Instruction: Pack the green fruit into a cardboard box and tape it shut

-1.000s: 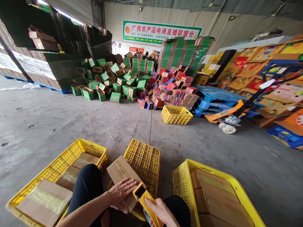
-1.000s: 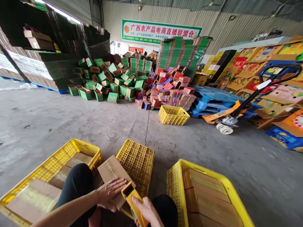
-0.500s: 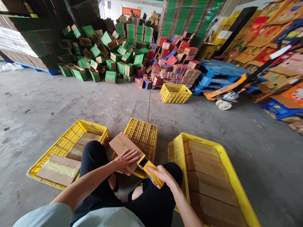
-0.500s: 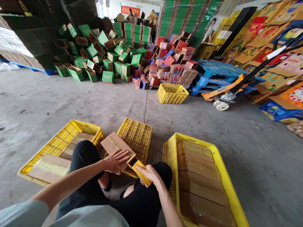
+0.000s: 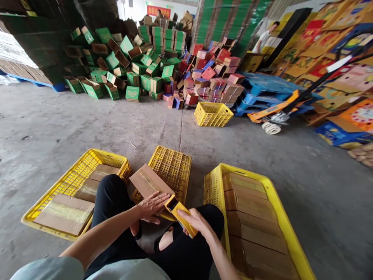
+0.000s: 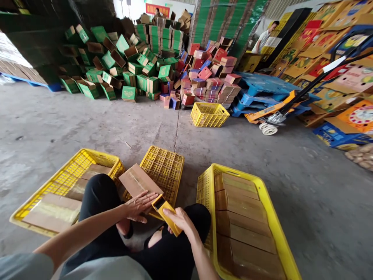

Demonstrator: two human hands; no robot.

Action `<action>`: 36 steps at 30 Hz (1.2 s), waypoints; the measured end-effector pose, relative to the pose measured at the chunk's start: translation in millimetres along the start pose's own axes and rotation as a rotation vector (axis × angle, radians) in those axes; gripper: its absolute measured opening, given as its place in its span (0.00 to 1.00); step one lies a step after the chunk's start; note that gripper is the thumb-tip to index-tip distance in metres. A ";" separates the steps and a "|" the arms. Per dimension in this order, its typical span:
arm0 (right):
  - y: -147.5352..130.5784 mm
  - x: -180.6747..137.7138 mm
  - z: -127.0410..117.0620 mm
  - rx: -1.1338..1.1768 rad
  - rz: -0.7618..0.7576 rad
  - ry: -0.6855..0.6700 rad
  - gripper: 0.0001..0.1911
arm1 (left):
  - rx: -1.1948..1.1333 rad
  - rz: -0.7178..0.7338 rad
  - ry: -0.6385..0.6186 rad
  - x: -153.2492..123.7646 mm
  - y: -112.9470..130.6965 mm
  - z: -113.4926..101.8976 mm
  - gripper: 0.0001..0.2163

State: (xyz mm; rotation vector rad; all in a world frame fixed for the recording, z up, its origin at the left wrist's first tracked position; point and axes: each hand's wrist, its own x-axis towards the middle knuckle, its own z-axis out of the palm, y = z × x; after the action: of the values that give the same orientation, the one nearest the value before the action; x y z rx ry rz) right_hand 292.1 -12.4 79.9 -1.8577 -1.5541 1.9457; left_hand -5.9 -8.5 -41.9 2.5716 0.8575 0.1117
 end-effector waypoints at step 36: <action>14.7 -43.5 -9.8 -0.033 0.136 0.101 0.24 | 0.014 0.037 0.017 15.1 3.2 30.2 0.52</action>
State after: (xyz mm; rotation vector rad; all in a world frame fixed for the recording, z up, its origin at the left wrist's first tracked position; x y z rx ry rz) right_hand 320.5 -40.8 104.4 -2.0911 -1.4763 1.8553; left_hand 14.2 -13.1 -68.8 2.6041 0.8201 0.1393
